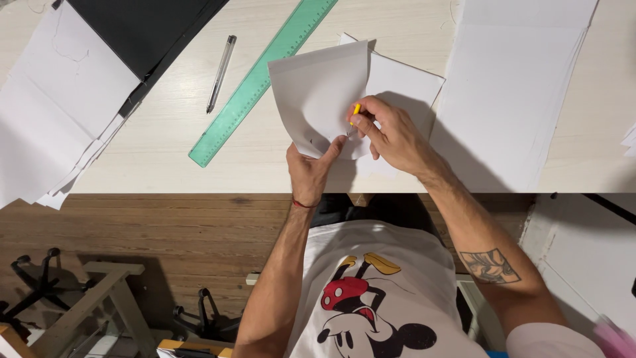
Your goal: Marking specific points on small paper templates using a pencil and organizing materials on a workbench.
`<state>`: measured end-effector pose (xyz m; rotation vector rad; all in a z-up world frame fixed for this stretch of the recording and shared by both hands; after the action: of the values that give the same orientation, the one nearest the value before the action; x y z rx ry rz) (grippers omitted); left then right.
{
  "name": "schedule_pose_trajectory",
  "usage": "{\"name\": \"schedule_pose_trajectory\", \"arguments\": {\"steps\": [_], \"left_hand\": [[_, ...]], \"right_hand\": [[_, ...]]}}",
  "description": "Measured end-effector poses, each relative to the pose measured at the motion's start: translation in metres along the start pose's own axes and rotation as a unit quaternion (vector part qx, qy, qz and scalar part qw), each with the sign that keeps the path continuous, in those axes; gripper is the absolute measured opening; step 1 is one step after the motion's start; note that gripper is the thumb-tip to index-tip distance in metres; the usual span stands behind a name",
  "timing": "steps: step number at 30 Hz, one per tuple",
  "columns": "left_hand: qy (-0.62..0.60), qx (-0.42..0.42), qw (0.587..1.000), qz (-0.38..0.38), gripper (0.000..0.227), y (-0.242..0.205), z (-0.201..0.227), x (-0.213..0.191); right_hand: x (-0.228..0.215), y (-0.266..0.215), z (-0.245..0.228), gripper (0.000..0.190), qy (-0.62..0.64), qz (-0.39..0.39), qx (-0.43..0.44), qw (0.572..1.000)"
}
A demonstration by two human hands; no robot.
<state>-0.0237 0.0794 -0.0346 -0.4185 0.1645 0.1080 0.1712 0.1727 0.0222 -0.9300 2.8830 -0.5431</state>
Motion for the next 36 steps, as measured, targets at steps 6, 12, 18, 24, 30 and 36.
{"name": "schedule_pose_trajectory", "arguments": {"steps": [6, 12, 18, 24, 30, 36], "left_hand": [[0.002, 0.006, 1.0, -0.005, 0.063, -0.002, 0.021, 0.002], [-0.01, -0.001, 1.0, -0.007, 0.062, 0.002, 0.022, 0.005], [-0.007, -0.028, 0.999, -0.014, 0.065, 0.001, 0.033, 0.009], [0.0, -0.05, 0.999, -0.014, 0.066, 0.002, 0.032, 0.01], [-0.027, -0.048, 0.998, -0.017, 0.059, -0.001, 0.019, 0.001], [-0.078, -0.058, 0.995, -0.013, 0.049, -0.006, -0.004, -0.008]], "right_hand": [[0.0, 0.004, -0.001, 0.022, -0.02, -0.009, 0.003, 1.0], [0.002, 0.009, 0.002, 0.02, -0.016, -0.015, 0.001, 1.0], [0.001, 0.008, 0.0, 0.021, -0.014, -0.02, -0.002, 1.0], [0.0, 0.007, -0.006, 0.019, -0.001, -0.023, -0.001, 1.0], [-0.008, 0.004, 0.011, 0.019, 0.04, -0.017, 0.018, 0.999], [-0.044, -0.026, 0.013, 0.024, 0.172, 0.132, -0.051, 0.975]]}}
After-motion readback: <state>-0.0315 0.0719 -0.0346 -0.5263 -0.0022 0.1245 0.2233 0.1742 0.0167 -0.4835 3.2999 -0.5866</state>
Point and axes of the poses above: each hand's wrist, its own y-axis towards the middle knuckle, its own x-axis out of the palm, z = x × y, the point moved 9 cm from there along y, towards the middle knuckle, and after that the axes turned 8 degrees about -z, right-handed, at the moved point
